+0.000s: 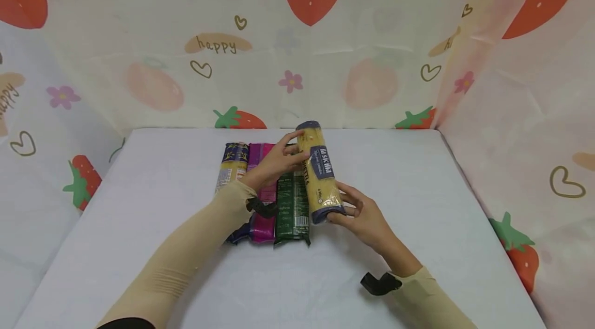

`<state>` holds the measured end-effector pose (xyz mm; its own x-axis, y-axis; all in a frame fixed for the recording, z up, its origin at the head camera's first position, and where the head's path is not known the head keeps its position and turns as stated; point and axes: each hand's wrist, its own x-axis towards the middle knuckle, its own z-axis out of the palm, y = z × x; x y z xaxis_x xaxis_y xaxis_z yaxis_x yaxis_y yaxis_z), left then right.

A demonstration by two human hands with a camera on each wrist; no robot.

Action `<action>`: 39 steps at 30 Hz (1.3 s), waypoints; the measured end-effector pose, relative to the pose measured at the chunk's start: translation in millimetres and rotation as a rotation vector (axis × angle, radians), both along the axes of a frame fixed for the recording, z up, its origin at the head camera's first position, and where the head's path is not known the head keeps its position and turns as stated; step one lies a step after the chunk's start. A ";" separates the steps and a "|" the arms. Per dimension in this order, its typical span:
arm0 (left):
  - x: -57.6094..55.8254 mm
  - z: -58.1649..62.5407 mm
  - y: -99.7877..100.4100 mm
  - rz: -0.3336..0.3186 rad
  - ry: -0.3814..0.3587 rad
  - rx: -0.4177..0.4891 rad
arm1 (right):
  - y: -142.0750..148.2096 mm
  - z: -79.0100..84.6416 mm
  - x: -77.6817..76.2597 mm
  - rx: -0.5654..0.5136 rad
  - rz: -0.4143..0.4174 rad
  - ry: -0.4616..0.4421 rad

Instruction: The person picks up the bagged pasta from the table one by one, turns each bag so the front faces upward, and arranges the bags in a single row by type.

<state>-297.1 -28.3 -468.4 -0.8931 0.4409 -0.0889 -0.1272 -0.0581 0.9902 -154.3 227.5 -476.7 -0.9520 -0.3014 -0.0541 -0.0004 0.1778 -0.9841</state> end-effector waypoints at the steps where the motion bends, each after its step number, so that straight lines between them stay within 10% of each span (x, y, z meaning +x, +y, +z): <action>1: -0.1 0.0 2.7 0.005 0.001 -0.005 | 1.5 -0.4 -0.6 -0.009 -0.006 -0.009; 39: -43.7 -36.0 63.4 -0.016 -0.018 -0.226 | 27.2 -18.3 -44.3 0.092 -0.127 -0.131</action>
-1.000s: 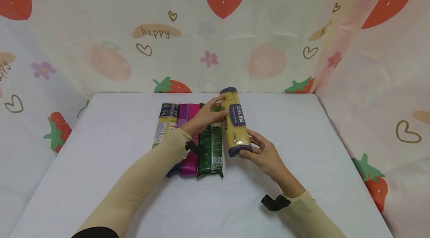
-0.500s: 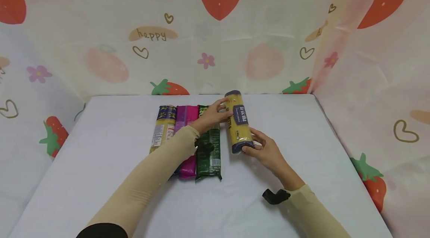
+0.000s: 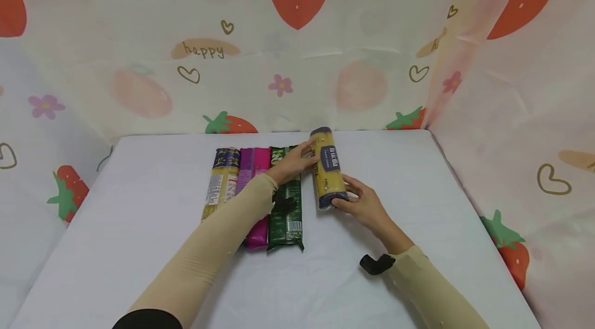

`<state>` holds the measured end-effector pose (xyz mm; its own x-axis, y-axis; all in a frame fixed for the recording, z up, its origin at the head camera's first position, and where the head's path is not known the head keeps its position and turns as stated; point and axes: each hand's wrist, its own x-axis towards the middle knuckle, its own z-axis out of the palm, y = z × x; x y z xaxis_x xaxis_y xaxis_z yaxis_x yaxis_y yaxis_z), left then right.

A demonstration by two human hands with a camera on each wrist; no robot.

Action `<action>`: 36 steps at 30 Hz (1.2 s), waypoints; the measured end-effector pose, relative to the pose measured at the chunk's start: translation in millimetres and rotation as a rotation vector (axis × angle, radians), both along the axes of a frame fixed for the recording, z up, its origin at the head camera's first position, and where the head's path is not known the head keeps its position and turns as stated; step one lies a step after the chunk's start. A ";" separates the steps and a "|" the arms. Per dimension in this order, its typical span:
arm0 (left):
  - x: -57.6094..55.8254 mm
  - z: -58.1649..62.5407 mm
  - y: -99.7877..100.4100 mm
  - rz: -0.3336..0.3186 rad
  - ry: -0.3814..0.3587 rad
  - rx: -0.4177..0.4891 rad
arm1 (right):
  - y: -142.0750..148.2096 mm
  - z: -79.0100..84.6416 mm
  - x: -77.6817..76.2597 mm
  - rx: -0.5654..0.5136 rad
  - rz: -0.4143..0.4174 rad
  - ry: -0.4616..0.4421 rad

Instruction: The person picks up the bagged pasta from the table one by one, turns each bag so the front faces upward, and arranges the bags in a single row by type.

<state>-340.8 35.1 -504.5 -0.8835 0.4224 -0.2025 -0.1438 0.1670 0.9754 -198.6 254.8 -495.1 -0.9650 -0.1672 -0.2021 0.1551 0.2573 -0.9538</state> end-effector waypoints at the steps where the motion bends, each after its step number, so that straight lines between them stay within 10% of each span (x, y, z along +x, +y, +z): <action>1: -0.3 -1.1 -0.4 -0.006 0.003 -0.005 | -0.5 -0.5 -0.4 -0.002 -0.001 -0.005; 17: 1.5 -9.9 -1.5 -0.066 0.094 -0.145 | -1.3 -10.2 -8.2 0.280 0.009 0.090; 28: 9.0 3.1 -14.1 -0.185 0.111 -0.168 | -7.6 -2.7 -2.1 0.455 0.017 0.106; 36: 13.8 23.0 -40.7 -0.315 0.273 -0.377 | -23.8 6.8 17.7 0.582 0.011 0.237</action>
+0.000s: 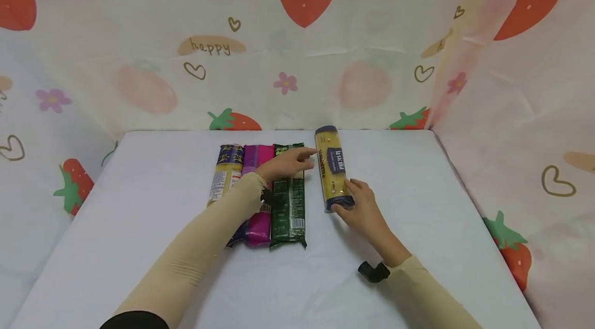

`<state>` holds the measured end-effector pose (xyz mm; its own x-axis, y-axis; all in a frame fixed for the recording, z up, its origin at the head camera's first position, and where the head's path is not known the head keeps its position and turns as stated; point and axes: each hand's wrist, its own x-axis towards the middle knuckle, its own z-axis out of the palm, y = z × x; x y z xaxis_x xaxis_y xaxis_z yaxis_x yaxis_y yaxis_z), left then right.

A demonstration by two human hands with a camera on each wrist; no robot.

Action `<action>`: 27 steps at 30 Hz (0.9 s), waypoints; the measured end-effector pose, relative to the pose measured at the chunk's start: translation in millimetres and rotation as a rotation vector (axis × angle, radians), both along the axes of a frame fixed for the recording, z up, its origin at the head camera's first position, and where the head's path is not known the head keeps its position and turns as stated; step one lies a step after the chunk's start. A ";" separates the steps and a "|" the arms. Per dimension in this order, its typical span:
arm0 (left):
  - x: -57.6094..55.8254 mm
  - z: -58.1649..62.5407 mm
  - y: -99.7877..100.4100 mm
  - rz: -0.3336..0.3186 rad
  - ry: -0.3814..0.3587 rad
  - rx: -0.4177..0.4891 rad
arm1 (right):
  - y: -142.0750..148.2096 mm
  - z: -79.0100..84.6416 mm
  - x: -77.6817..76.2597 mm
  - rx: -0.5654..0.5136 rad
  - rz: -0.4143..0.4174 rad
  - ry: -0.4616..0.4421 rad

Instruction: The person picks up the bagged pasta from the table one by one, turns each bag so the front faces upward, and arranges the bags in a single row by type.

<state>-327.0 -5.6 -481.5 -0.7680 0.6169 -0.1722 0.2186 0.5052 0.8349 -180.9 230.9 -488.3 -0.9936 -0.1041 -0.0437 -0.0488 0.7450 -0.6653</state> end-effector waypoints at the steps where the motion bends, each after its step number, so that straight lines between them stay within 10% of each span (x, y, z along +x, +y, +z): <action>1: -0.5 1.1 -4.2 -0.001 0.030 -0.017 | -2.9 1.6 3.0 -0.005 0.007 0.022; 14: -8.0 7.0 -44.2 0.009 0.335 -0.349 | -39.7 4.0 27.7 -0.090 0.228 0.138; 27: -15.1 -0.2 -53.2 0.011 0.372 -0.578 | -72.0 -6.6 28.1 0.094 0.377 0.039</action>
<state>-342.1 -58.8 -481.7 -0.8457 0.4967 -0.1951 0.4304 0.8510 0.3009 -152.8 159.0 -495.0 -0.8874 -0.4597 -0.0335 -0.3546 0.7273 -0.5876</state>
